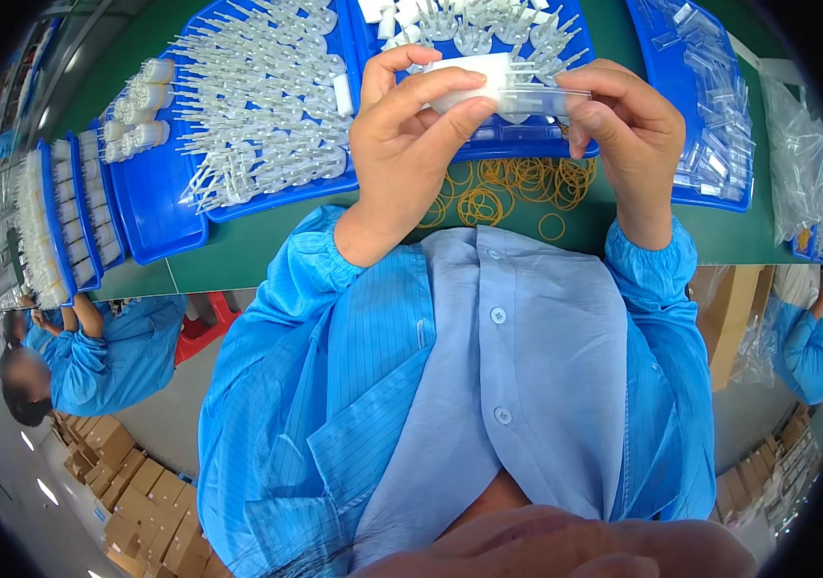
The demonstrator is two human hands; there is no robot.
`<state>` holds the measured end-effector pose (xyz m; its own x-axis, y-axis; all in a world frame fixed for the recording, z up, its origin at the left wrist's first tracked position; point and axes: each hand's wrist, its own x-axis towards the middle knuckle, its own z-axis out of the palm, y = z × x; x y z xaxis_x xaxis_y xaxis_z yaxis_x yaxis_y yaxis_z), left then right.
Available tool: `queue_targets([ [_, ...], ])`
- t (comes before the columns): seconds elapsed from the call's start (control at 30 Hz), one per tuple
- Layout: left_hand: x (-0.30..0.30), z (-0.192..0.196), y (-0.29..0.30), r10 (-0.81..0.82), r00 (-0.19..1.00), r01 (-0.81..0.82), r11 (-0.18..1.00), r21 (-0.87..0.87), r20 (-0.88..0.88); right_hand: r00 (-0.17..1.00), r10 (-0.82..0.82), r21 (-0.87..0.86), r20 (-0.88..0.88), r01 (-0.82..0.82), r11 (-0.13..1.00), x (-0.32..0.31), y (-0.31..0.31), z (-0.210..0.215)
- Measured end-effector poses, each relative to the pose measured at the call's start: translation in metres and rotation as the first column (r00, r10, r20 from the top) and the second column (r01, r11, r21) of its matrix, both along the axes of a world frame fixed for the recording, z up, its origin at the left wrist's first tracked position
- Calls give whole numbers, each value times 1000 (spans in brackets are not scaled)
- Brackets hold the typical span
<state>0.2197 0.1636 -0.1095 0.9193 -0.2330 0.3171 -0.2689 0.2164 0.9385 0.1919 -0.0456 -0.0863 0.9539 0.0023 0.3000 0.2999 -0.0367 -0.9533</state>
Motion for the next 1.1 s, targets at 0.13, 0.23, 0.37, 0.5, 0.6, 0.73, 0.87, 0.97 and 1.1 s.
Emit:
queue_targets([
  [0.13,1,-4,0,18,998,-22,998,-62,-61,991,113,157,-75,-100,983,-1,4,2],
  [0.23,2,-6,1,34,996,-39,997,-60,-85,988,131,151,-83,-117,982,-1,5,1],
  [0.37,3,-9,1,62,995,-67,996,-60,-78,990,141,62,-6,-140,988,3,3,-2],
  [0.5,1,-2,-1,125,992,-125,992,-7,26,992,112,28,-58,-110,994,1,5,0],
  [0.6,-1,1,0,144,984,-152,986,74,104,983,99,131,-157,-78,988,1,8,3],
  [0.73,1,-2,1,128,976,-149,982,114,175,985,117,134,-128,-100,986,1,5,0],
  [0.87,-1,1,0,119,987,-129,988,88,104,990,138,37,34,-139,990,5,4,-2],
  [0.97,-2,2,0,107,991,-113,991,68,77,982,152,-31,109,-150,988,8,3,-3],
  [1.1,-1,0,1,100,990,-108,991,76,99,995,88,93,-52,-83,992,2,6,-2],
])
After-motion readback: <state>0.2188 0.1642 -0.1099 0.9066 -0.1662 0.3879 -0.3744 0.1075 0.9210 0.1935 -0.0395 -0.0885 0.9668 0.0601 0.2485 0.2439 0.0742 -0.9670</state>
